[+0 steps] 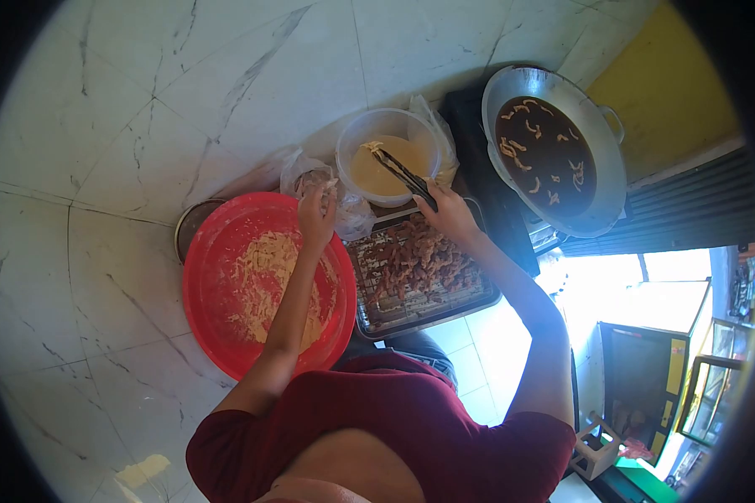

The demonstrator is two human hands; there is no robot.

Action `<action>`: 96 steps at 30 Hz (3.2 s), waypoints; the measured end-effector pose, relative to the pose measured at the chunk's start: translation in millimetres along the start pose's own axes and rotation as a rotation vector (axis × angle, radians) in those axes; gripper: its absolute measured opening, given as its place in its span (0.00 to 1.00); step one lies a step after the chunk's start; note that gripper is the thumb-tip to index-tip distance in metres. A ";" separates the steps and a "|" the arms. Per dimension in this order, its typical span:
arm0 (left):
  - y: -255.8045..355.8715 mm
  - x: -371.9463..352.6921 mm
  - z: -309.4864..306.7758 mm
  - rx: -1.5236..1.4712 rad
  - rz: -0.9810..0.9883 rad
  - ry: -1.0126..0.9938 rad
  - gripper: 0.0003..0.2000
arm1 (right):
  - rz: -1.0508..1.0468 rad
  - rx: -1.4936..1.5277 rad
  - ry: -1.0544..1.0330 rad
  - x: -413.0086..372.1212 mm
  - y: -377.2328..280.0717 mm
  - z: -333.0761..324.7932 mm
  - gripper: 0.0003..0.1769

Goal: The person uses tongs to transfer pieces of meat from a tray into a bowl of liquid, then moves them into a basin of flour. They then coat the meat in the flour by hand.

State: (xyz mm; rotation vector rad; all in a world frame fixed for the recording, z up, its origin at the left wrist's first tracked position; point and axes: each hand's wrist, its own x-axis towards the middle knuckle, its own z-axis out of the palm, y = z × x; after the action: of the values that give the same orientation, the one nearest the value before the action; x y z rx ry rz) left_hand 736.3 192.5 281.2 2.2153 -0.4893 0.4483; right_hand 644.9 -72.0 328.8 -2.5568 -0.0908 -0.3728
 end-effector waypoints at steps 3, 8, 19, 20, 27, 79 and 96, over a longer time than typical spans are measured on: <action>0.3 0.3 0.1 -0.005 0.004 0.004 0.11 | 0.020 0.008 -0.005 -0.1 -0.4 0.5 0.26; -1.2 -0.5 2.0 -0.017 0.014 0.027 0.10 | 0.034 0.087 -0.007 2.3 -3.7 -5.6 0.25; 2.6 0.4 0.0 -0.013 0.018 0.027 0.09 | 0.139 0.143 -0.031 -0.9 -4.8 -23.3 0.20; 1.8 -0.1 0.1 -0.011 0.029 0.038 0.09 | 0.163 0.152 -0.036 -0.4 -6.5 -25.1 0.20; -0.9 -1.0 1.7 -0.003 0.023 0.029 0.09 | 0.118 0.148 -0.006 -6.0 0.7 -18.7 0.20; -42.3 -303.3 -239.4 0.068 -0.464 0.458 0.12 | -0.284 0.056 -0.969 -73.4 -267.5 95.6 0.18; -30.9 -293.9 -248.7 0.107 -0.430 0.418 0.09 | 0.250 0.370 -0.582 -23.4 -234.6 182.1 0.30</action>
State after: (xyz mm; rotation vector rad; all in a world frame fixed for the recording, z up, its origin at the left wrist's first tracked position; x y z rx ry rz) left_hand 459.3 461.6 276.6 2.1651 0.2337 0.6901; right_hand 634.2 223.7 294.8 -2.1944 -0.0458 0.4504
